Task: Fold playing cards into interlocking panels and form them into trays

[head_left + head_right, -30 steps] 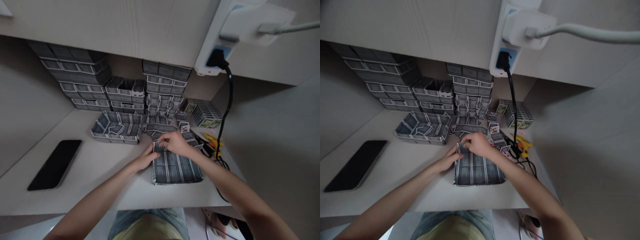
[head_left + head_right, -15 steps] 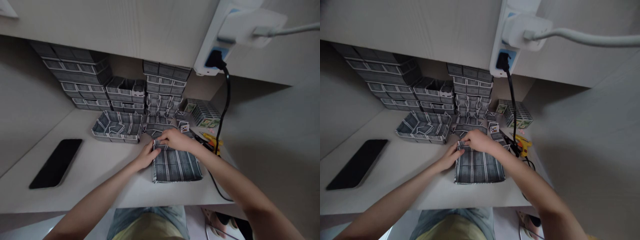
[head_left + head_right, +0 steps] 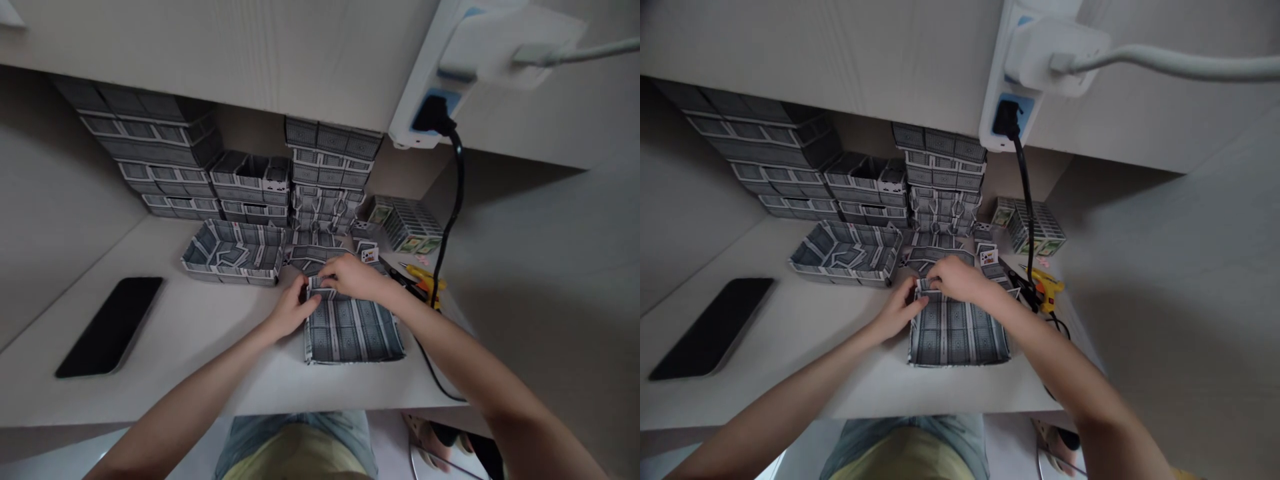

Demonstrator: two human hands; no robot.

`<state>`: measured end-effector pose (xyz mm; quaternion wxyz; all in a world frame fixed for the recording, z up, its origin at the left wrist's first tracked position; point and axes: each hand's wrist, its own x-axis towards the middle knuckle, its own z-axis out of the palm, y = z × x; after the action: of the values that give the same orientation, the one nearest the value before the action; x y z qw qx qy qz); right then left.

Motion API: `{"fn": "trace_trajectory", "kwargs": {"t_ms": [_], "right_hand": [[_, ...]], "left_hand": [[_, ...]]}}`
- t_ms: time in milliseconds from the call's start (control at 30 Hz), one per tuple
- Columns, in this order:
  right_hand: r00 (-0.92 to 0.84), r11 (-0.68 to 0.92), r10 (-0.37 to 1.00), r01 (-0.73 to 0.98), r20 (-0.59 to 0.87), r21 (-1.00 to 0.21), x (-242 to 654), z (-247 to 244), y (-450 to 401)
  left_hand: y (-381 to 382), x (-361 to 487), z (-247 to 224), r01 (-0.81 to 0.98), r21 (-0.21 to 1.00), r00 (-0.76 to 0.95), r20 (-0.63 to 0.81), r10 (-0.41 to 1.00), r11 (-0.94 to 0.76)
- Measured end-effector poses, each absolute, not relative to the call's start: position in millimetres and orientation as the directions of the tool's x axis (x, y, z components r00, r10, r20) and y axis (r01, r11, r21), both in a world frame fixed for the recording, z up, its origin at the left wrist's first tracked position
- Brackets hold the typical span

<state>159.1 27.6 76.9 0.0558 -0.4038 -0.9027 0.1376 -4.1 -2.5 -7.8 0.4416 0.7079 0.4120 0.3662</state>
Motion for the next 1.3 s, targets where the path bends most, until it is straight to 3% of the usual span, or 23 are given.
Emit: {"fn": "trace_trajectory", "kwargs": {"t_ms": [267,700,967,1300], "right_hand": [[-0.729,0.714,0.684,0.665,0.014,-0.219,158.8,75.6,28.3],[-0.709,0.692,0.700,0.641,0.089,-0.332,157.1,71.0,32.3],[-0.689,0.671,0.719,0.656,0.088,-0.346,157.4,68.7,32.9],[-0.700,0.693,0.704,0.714,-0.123,-0.097,152.5,92.7,31.5]], "left_hand": [[-4.9,-1.7,-12.7,0.154,0.973,0.450,0.085,0.889,-0.171],[-3.2,-0.1,-16.7,-0.016,0.993,0.502,0.106,0.858,-0.113],[-0.5,0.8,-18.1,0.044,0.993,0.498,0.077,0.864,-0.113],[1.7,-1.9,-18.2,0.020,0.998,0.582,0.038,0.812,-0.061]]}}
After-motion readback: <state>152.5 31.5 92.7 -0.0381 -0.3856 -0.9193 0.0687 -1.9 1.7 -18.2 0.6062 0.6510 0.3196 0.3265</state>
